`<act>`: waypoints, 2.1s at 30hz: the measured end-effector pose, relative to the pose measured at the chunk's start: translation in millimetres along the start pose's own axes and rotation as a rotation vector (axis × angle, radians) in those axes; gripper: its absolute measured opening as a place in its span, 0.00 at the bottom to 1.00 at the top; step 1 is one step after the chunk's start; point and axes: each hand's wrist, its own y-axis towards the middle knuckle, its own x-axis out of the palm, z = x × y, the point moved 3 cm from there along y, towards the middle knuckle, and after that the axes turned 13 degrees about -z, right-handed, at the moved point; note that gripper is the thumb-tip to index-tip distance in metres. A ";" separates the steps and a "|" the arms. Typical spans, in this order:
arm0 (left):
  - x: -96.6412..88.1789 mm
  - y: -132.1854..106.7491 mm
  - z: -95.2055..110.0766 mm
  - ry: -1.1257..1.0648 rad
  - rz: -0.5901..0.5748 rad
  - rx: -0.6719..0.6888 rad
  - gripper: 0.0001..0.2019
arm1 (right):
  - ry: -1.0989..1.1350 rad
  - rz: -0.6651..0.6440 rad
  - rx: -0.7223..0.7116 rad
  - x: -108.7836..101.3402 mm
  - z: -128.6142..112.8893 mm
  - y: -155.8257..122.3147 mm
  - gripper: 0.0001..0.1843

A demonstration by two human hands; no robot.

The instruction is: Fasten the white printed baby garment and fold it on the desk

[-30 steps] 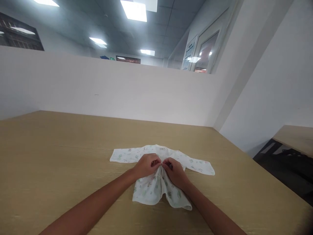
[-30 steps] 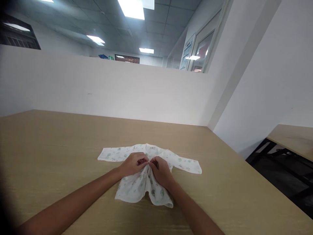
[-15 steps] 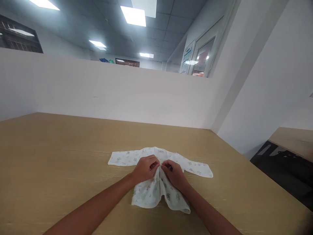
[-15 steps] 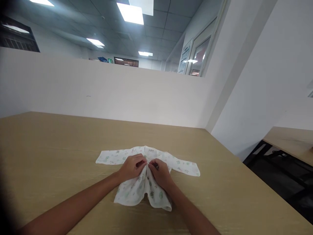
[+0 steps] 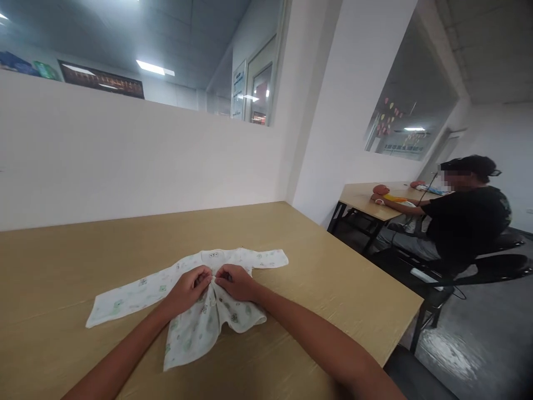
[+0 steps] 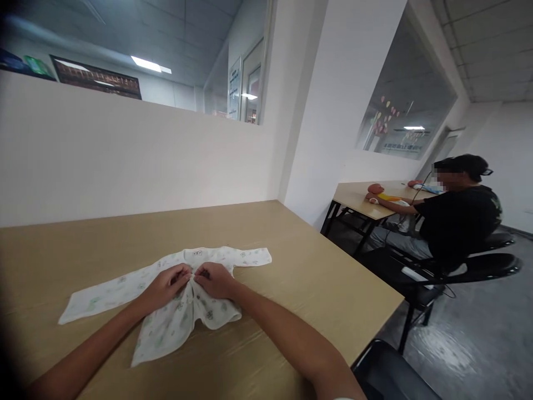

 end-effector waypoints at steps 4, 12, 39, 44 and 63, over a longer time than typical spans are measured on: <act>-0.8 -0.3 4.0 0.010 0.008 -0.008 0.20 | -0.048 -0.017 -0.018 2.2 -1.9 -1.2 0.02; -4.2 0.4 -1.8 0.041 -0.031 -0.009 0.22 | -0.062 -0.037 -0.006 2.8 1.9 0.6 0.08; -36.7 -15.0 -15.2 0.400 0.355 -0.036 0.11 | -0.168 0.075 -0.046 -7.4 5.7 3.2 0.06; -26.8 -14.1 -11.1 0.524 0.311 -0.032 0.10 | -0.212 0.065 -0.071 -5.3 3.6 2.3 0.04; -24.3 -13.0 -12.2 0.625 0.272 -0.068 0.10 | -0.292 0.036 -0.321 0.9 -2.9 -2.4 0.14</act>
